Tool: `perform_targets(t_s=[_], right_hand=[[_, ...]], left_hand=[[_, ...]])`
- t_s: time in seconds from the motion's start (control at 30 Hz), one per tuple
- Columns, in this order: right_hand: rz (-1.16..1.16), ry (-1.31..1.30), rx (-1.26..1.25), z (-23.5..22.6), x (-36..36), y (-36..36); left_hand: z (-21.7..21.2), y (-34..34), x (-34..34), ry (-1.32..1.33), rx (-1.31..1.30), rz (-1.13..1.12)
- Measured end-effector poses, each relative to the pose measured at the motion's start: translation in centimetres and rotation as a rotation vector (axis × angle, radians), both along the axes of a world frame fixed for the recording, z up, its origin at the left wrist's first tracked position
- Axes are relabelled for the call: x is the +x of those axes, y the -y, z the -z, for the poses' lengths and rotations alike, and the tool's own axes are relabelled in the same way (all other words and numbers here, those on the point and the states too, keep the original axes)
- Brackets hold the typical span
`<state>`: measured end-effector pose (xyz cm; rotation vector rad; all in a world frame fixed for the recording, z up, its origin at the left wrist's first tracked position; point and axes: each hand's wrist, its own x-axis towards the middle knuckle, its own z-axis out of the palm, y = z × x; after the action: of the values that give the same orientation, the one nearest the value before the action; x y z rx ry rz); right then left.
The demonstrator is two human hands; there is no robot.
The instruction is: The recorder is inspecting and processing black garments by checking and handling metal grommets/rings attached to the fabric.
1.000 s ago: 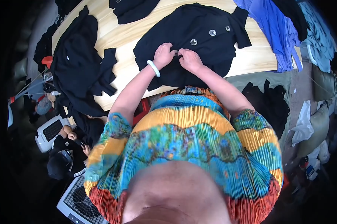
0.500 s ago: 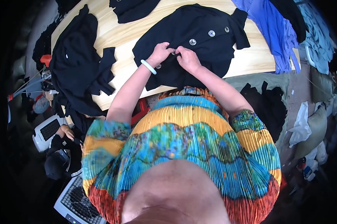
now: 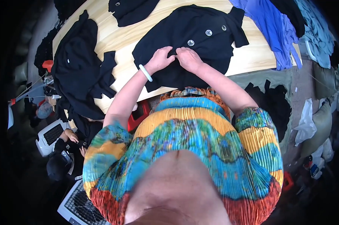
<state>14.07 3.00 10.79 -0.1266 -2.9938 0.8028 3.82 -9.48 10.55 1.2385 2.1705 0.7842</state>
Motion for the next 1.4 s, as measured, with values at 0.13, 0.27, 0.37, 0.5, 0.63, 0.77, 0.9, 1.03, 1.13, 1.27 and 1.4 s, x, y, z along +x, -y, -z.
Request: perform_targets(t_s=[0.13,0.27,0.37,0.5,0.63,0.77,0.9,1.03,1.13,1.27,1.4], right_hand=[[-0.036,0.052,-0.002,-0.6,-0.1,-0.2],[-0.052,-0.03,0.01,0.7,-0.1,-0.2],[-0.056,-0.027,0.026,1.1,-0.1,-0.1],[-0.017,0.066,-0.02,0.3,-0.7,-0.4],[-0.029,0.094,-0.196,-0.4,-1.4,-1.3],[-0.104,0.144,-0.376,-1.5,-1.8,-1.7],[-0.15,0.251,-0.55,-2.8,-2.2,-1.2],[-0.122,0.131,-0.75,-1.9,-2.2,-1.2],[-0.113,0.17,-0.639,-2.4,-1.4,-1.7],[-0.132,0.165,-0.219,-0.4,1.1,-2.6],[-0.049,0.155,-0.145,1.3,2.8,-2.0]], left_hand=[[0.6,-0.1,1.2,-0.158,0.113,-0.065],[1.0,-0.2,1.6,-0.257,0.1,-0.067],[0.9,0.0,1.6,-0.253,0.044,-0.047],[0.3,0.5,1.6,-0.221,0.14,-0.092],[-0.4,1.0,0.9,-0.133,0.162,-0.081],[-1.2,1.7,0.5,-0.036,0.2,-0.111],[-2.1,2.4,-0.5,0.199,0.221,-0.173],[-4.7,3.6,-2.4,0.697,0.233,-0.195],[-5.1,4.4,-2.8,0.778,0.181,-0.226],[0.5,6.1,-3.1,0.414,0.041,-0.297],[-0.1,3.0,-1.2,-0.101,0.026,-0.238]])
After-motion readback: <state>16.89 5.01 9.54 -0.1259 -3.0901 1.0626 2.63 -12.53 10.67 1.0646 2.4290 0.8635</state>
